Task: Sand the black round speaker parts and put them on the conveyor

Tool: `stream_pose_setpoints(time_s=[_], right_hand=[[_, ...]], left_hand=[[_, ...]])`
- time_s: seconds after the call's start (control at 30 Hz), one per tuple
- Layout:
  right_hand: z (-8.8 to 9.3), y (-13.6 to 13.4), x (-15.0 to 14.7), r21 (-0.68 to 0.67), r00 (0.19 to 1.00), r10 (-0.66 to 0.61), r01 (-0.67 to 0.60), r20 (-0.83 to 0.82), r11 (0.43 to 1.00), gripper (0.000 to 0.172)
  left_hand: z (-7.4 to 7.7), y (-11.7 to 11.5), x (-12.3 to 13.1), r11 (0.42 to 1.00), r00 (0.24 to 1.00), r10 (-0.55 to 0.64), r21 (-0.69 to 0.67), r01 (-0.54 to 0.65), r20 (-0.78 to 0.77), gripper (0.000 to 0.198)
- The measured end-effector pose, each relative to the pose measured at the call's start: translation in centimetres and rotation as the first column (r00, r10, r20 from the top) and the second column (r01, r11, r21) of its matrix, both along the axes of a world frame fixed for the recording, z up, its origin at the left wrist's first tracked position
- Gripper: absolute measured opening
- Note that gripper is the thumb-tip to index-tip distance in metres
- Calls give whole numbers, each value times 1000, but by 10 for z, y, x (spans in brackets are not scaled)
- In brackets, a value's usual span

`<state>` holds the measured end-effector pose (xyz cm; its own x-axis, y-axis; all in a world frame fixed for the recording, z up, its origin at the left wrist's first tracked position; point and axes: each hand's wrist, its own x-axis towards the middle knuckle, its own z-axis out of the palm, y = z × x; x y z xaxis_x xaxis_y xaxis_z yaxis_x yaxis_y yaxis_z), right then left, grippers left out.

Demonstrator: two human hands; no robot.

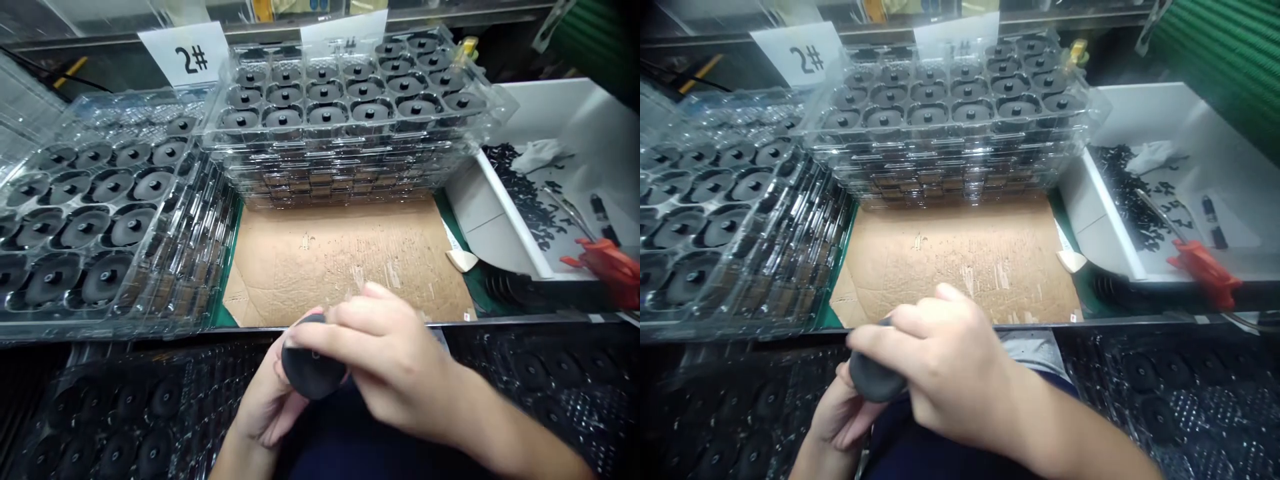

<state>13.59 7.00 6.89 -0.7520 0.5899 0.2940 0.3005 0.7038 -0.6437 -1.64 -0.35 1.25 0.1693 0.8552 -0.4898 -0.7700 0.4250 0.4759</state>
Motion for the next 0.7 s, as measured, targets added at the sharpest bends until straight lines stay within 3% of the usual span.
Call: stream_pose_setpoints(time_s=[0.1, 0.23, 0.3, 0.4, 0.5, 0.7], right_hand=[[4, -2, 7, 3, 983, -124, 125, 133, 992, 36], [-1, -16, 2, 123, 981, -169, 181, -99, 976, 32], [-5, -27, 2, 127, 962, -240, 256, -134, 958, 36], [-7, -37, 15, -72, 972, -222, 217, -72, 973, 32], [-10, -37, 36, -326, 967, -250, 221, -50, 919, 32], [-29, -35, 51, -438, 864, -501, 432, -49, 788, 30]], left_hand=[[2, -2, -2, 998, 999, 42, 41, -43, 18, 49], [2, -1, 2, 976, 990, 140, 170, -137, -5, 49], [-1, -1, 4, 964, 987, 158, 221, -146, -34, 48], [-4, -2, 5, 951, 980, 195, 248, -182, -28, 47], [-2, -4, 6, 946, 979, 203, 255, -198, 8, 45], [3, -5, 3, 964, 993, 93, 242, -109, 77, 49]])
